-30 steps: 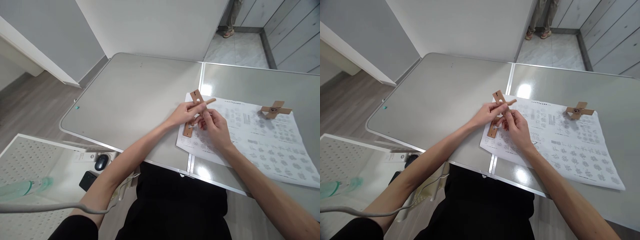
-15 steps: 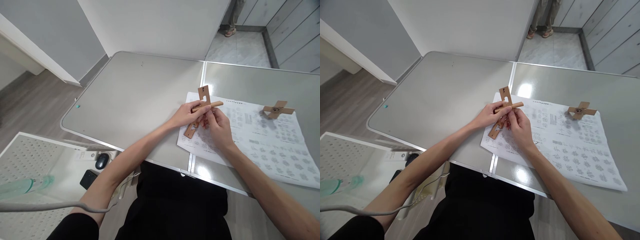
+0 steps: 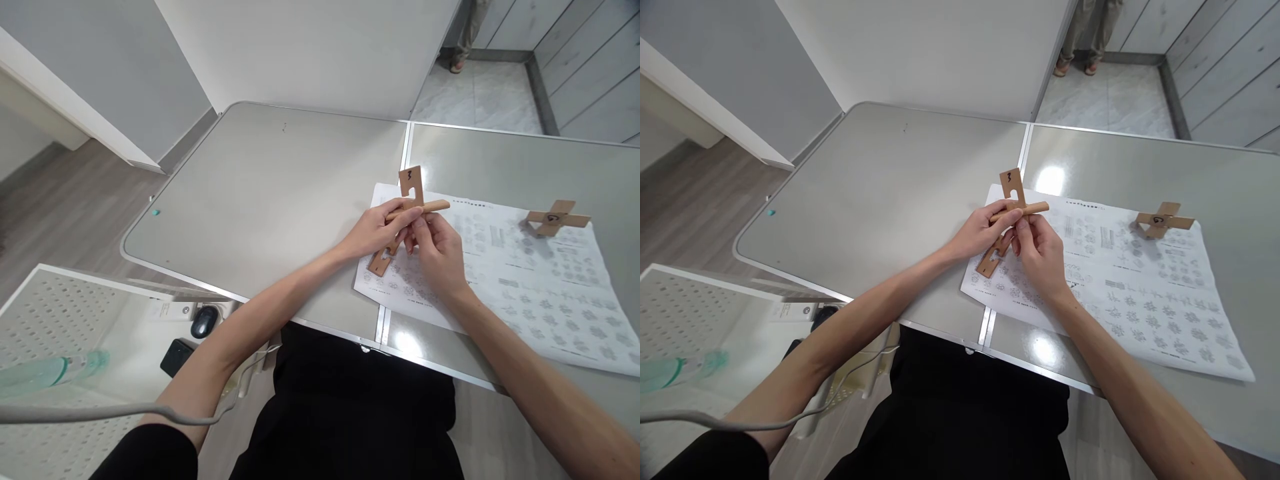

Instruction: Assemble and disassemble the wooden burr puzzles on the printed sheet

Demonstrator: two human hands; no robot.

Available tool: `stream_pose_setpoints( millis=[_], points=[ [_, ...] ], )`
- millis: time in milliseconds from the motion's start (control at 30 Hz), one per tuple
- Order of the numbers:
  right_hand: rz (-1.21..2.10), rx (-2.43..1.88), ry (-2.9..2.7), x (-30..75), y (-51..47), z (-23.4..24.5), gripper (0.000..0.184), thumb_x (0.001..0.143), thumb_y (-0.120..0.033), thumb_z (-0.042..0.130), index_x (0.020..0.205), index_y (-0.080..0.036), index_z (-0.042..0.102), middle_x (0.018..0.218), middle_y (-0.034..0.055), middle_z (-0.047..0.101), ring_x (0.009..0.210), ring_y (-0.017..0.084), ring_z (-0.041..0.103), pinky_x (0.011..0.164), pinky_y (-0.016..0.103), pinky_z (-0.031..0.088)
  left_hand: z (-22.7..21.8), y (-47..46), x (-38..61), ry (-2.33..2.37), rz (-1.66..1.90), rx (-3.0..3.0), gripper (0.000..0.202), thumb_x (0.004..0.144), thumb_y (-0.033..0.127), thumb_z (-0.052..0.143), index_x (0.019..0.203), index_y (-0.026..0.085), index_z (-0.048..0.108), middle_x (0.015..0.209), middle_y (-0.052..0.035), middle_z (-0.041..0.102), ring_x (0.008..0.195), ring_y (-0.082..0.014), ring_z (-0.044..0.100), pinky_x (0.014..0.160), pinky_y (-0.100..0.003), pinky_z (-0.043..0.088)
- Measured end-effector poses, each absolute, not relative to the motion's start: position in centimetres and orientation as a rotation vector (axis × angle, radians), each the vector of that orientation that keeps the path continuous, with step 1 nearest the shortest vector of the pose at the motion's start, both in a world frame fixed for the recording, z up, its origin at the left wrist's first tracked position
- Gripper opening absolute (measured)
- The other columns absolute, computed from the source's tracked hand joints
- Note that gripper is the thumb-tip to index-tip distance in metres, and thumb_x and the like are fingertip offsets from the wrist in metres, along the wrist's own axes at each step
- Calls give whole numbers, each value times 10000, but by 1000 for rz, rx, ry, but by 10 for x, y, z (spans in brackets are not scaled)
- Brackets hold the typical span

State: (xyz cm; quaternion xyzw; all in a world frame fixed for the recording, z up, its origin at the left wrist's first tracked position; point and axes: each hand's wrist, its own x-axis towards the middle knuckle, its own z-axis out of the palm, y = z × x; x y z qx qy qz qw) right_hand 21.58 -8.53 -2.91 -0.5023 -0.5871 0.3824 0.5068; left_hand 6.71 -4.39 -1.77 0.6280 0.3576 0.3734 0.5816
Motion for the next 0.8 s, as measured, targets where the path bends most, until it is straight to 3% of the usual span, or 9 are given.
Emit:
stream_pose_setpoints(
  millis=[233,600,800],
  points=[
    [858,-1201,-1425,215,-85,-28,330,1038,-544,545,866,-270,609,723,8,593,608,164,545,588,343,496,-24,-46,71,810,932,1458,323,1040,518,512,1183,264,651,641,17,601,588,-147,621,577,-303,518],
    [902,-1146,-1416,216,-84,-28,327,1040,-499,560,823,-258,602,718,2,588,626,161,541,591,330,466,-28,-47,75,830,1065,1561,331,1033,532,520,1104,246,671,619,29,661,571,-138,635,612,-303,528],
    [933,-1128,-1400,215,-85,-28,300,1042,-494,557,846,-274,613,717,-4,587,612,160,532,604,335,474,-26,-48,76,834,1068,1551,334,1038,541,512,1071,238,651,612,43,647,507,-121,607,543,-292,497]
  ],
)
